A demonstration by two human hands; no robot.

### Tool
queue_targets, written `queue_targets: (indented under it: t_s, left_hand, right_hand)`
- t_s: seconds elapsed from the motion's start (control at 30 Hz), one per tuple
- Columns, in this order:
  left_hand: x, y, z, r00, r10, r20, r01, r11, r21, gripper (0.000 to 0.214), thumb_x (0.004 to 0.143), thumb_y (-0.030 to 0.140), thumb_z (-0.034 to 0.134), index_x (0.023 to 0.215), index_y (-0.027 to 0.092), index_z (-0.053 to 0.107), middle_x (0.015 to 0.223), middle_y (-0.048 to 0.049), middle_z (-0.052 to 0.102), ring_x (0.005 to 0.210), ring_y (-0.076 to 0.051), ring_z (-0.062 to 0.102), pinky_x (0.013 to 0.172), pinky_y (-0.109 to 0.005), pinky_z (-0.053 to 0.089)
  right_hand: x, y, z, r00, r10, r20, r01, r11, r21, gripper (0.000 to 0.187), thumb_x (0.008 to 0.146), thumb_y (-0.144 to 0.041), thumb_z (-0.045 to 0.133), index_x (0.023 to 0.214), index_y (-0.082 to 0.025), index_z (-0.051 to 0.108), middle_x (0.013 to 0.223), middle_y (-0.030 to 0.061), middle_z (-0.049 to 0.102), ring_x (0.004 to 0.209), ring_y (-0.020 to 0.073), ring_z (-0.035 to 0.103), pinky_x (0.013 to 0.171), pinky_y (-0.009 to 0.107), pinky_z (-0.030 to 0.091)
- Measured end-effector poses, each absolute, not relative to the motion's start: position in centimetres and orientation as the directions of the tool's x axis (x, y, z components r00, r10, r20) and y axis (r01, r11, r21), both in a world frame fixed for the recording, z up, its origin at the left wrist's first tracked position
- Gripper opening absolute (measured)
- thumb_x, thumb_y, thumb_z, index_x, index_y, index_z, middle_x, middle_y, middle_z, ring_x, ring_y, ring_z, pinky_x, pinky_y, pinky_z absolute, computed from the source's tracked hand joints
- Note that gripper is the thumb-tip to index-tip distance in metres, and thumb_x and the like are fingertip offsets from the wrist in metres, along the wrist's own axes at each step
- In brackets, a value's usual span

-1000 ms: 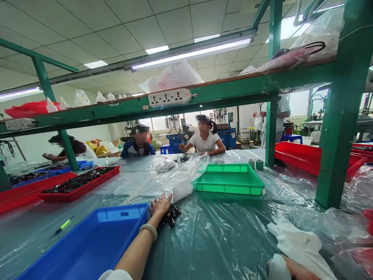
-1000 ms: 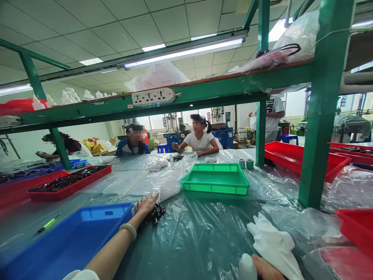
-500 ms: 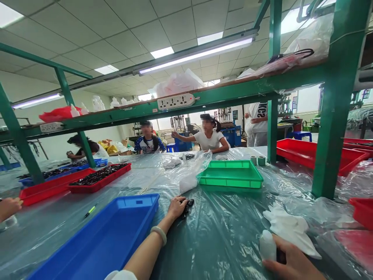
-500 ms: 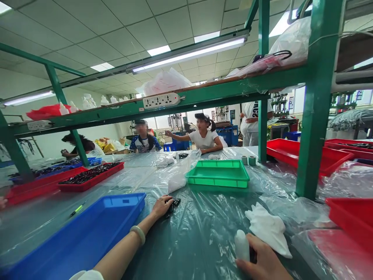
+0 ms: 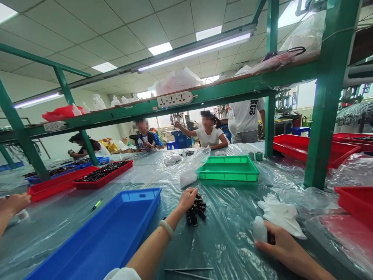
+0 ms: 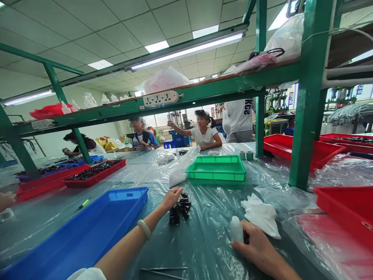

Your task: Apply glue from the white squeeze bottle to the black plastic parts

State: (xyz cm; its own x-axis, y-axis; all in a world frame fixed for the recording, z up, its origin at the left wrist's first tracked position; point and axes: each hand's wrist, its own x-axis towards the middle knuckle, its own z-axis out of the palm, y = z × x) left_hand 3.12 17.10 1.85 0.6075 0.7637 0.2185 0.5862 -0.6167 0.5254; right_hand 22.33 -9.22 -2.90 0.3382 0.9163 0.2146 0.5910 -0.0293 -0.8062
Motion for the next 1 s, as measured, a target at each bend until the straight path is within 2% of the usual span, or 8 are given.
queue_targets:
  t_s: [0.2, 0.3, 0.47, 0.57, 0.67, 0.8, 0.9, 1.0]
  left_hand:
    - [4.3, 17.5, 1.1, 0.652, 0.745, 0.142, 0.637, -0.640, 0.429, 0.033, 0.088, 0.034, 0.051, 0.114, 0.015, 0.054, 0.128, -0.0106, 0.050, 0.121, -0.026, 0.044, 0.103, -0.052, 0.034]
    - [4.7, 15.7, 0.6, 0.704, 0.705, 0.090, 0.630, -0.678, 0.380, 0.034, 0.087, 0.036, 0.051, 0.114, 0.015, 0.055, 0.129, -0.0107, 0.050, 0.123, -0.026, 0.042, 0.105, -0.052, 0.031]
    - [3.5, 12.2, 1.4, 0.729, 0.685, -0.002, 0.638, -0.677, 0.367, 0.037, 0.088, 0.043, 0.048, 0.107, 0.014, 0.059, 0.116, -0.0095, 0.060, 0.112, -0.023, 0.053, 0.100, -0.049, 0.037]
    - [1.6, 11.1, 2.1, 0.650, 0.760, -0.012, 0.708, -0.599, 0.374, 0.049, 0.087, 0.050, 0.044, 0.123, 0.016, 0.050, 0.135, -0.0116, 0.046, 0.127, -0.027, 0.039, 0.106, -0.052, 0.029]
    - [-0.9, 11.3, 2.4, 0.462, 0.887, -0.024, 0.830, -0.422, 0.365, 0.059, 0.086, 0.053, 0.043, 0.132, 0.016, 0.040, 0.146, -0.0143, 0.030, 0.136, -0.032, 0.021, 0.109, -0.059, 0.016]
    - [-3.6, 12.1, 1.7, 0.235, 0.970, -0.066, 0.907, -0.194, 0.374, 0.060, 0.086, 0.053, 0.043, 0.132, 0.014, 0.038, 0.145, -0.0170, 0.028, 0.136, -0.036, 0.017, 0.108, -0.064, 0.010]
    - [-4.0, 12.0, 1.0, 0.234, 0.968, -0.090, 0.885, -0.173, 0.432, 0.058, 0.085, 0.049, 0.048, 0.131, 0.014, 0.040, 0.145, -0.0160, 0.029, 0.136, -0.034, 0.019, 0.110, -0.060, 0.009]
    - [-3.3, 10.9, 0.9, 0.341, 0.936, -0.085, 0.802, -0.242, 0.545, 0.056, 0.087, 0.044, 0.048, 0.131, 0.011, 0.040, 0.145, -0.0156, 0.031, 0.137, -0.029, 0.020, 0.112, -0.052, 0.010]
  right_hand:
    - [22.6, -9.0, -3.2, 0.305, 0.933, 0.190, 0.586, -0.027, -0.810, 0.024, 0.070, -0.040, 0.058, 0.071, -0.017, 0.055, 0.070, 0.0009, 0.056, 0.067, 0.0172, 0.050, 0.059, 0.026, 0.039]
    - [22.6, -9.0, -3.2, 0.306, 0.935, 0.179, 0.589, -0.038, -0.807, 0.022, 0.070, -0.039, 0.057, 0.071, -0.017, 0.054, 0.071, 0.0010, 0.055, 0.069, 0.0180, 0.050, 0.061, 0.027, 0.038]
    - [22.7, -8.9, -3.6, 0.308, 0.941, 0.139, 0.587, -0.074, -0.806, 0.019, 0.068, -0.035, 0.055, 0.072, -0.018, 0.050, 0.071, 0.0006, 0.052, 0.070, 0.0185, 0.049, 0.061, 0.028, 0.037]
    - [22.8, -8.9, -3.8, 0.298, 0.947, 0.122, 0.584, -0.079, -0.808, 0.022, 0.069, -0.039, 0.053, 0.072, -0.018, 0.048, 0.071, 0.0005, 0.049, 0.069, 0.0187, 0.048, 0.061, 0.029, 0.036]
    - [22.8, -8.9, -3.8, 0.288, 0.951, 0.115, 0.586, -0.080, -0.807, 0.025, 0.070, -0.042, 0.053, 0.074, -0.018, 0.048, 0.073, 0.0013, 0.050, 0.071, 0.0193, 0.049, 0.063, 0.030, 0.036]
    - [22.8, -8.9, -3.7, 0.289, 0.951, 0.110, 0.599, -0.090, -0.795, 0.025, 0.069, -0.042, 0.052, 0.073, -0.018, 0.048, 0.071, 0.0010, 0.050, 0.070, 0.0189, 0.048, 0.062, 0.030, 0.035]
    - [22.7, -9.0, -3.6, 0.297, 0.948, 0.117, 0.611, -0.094, -0.786, 0.028, 0.069, -0.045, 0.052, 0.072, -0.018, 0.049, 0.069, 0.0008, 0.049, 0.069, 0.0188, 0.047, 0.061, 0.030, 0.034]
    - [22.6, -9.1, -3.5, 0.316, 0.941, 0.121, 0.615, -0.107, -0.781, 0.030, 0.069, -0.047, 0.052, 0.072, -0.017, 0.050, 0.070, 0.0013, 0.050, 0.069, 0.0190, 0.047, 0.061, 0.029, 0.035]
